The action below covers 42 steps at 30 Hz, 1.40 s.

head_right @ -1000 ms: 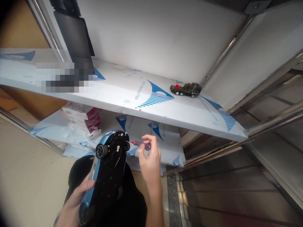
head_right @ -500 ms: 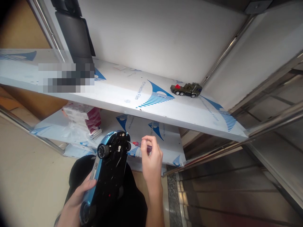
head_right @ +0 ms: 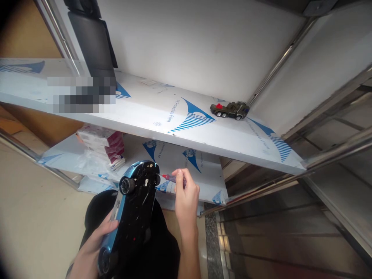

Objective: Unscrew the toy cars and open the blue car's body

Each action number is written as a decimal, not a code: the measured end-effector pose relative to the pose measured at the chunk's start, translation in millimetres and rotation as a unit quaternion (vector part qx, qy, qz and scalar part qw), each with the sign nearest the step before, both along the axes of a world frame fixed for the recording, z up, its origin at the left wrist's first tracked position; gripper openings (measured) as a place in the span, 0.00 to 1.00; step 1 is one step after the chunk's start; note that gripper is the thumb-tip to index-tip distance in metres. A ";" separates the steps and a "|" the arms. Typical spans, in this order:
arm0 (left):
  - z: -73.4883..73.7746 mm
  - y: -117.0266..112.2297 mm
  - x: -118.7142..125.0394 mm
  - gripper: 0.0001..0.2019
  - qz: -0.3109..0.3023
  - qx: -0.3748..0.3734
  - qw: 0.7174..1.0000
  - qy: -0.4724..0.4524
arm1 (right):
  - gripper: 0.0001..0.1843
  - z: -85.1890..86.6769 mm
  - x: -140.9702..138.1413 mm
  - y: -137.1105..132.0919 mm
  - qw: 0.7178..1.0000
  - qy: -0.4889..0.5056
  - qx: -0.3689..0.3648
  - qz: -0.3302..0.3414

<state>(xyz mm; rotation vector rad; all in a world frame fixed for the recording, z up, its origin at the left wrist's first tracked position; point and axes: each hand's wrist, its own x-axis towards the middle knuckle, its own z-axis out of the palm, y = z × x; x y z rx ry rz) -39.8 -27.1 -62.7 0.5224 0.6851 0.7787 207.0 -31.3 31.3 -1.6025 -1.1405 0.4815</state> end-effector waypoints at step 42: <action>-17.1 -3.0 -8.0 0.43 0.012 -0.012 0.999 -0.047 | 0.12 -0.2 0.4 -1.0 0.999 -0.017 -0.008 0.031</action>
